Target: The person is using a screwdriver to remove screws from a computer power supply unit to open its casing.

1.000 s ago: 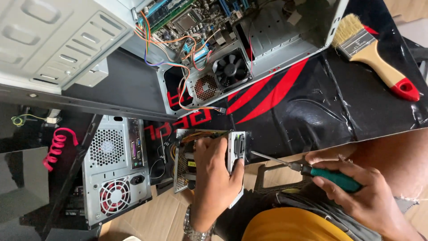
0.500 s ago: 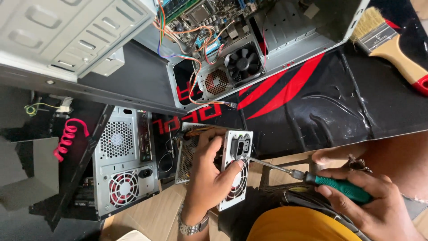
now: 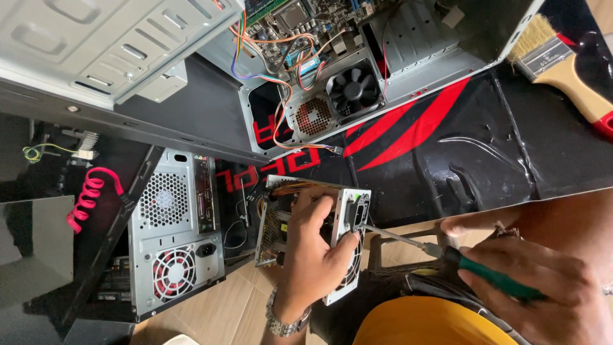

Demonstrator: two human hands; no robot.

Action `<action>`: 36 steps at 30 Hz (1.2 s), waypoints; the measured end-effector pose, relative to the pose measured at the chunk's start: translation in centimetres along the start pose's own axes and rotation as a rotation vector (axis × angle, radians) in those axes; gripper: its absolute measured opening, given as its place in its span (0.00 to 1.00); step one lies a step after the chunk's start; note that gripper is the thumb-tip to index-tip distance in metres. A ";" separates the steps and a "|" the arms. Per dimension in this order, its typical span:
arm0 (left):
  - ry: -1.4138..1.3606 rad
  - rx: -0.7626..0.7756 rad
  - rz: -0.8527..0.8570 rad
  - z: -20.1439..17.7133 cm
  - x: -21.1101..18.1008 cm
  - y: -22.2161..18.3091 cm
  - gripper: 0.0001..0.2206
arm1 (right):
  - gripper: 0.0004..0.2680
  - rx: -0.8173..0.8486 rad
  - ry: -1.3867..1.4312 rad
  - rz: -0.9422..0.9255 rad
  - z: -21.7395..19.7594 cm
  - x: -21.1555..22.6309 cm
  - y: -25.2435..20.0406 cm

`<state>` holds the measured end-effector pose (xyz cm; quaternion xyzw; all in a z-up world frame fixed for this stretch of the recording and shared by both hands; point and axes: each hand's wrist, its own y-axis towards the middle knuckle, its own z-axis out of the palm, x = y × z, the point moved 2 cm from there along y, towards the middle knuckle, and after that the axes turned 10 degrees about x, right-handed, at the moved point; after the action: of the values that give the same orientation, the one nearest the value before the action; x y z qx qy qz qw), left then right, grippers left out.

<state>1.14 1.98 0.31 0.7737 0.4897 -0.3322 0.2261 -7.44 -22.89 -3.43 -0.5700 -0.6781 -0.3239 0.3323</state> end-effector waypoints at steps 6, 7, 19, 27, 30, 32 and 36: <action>0.010 -0.030 -0.036 1.2 0.5 0.0 0.06 | 0.19 0.433 0.708 0.630 0.3 -5.1 2.0; 0.009 -0.029 -0.038 1.3 0.6 0.1 0.06 | 0.19 0.434 0.708 0.632 0.6 -5.4 2.1; 0.086 -0.049 -0.033 2.5 2.1 1.2 0.09 | 0.07 0.043 -0.198 -0.573 2.1 -5.7 1.8; 0.178 0.055 -0.107 2.6 1.9 2.0 0.14 | 0.08 0.289 0.294 0.499 1.9 -7.0 3.4; 0.178 0.045 -0.085 2.4 1.7 2.0 0.14 | 0.08 -0.027 -0.068 -0.270 1.0 -5.1 3.3; 0.180 0.048 -0.087 2.4 2.0 2.0 0.13 | 0.08 -0.072 -0.058 -0.309 0.4 -3.4 3.7; 0.188 0.071 -0.055 2.0 1.8 2.1 0.11 | 0.11 -0.121 0.044 -0.275 0.4 -2.2 3.7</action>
<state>2.98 0.81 -2.33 0.7953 0.5179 -0.2813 0.1422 -3.51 -23.30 -5.27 -0.4833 -0.7216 -0.4191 0.2646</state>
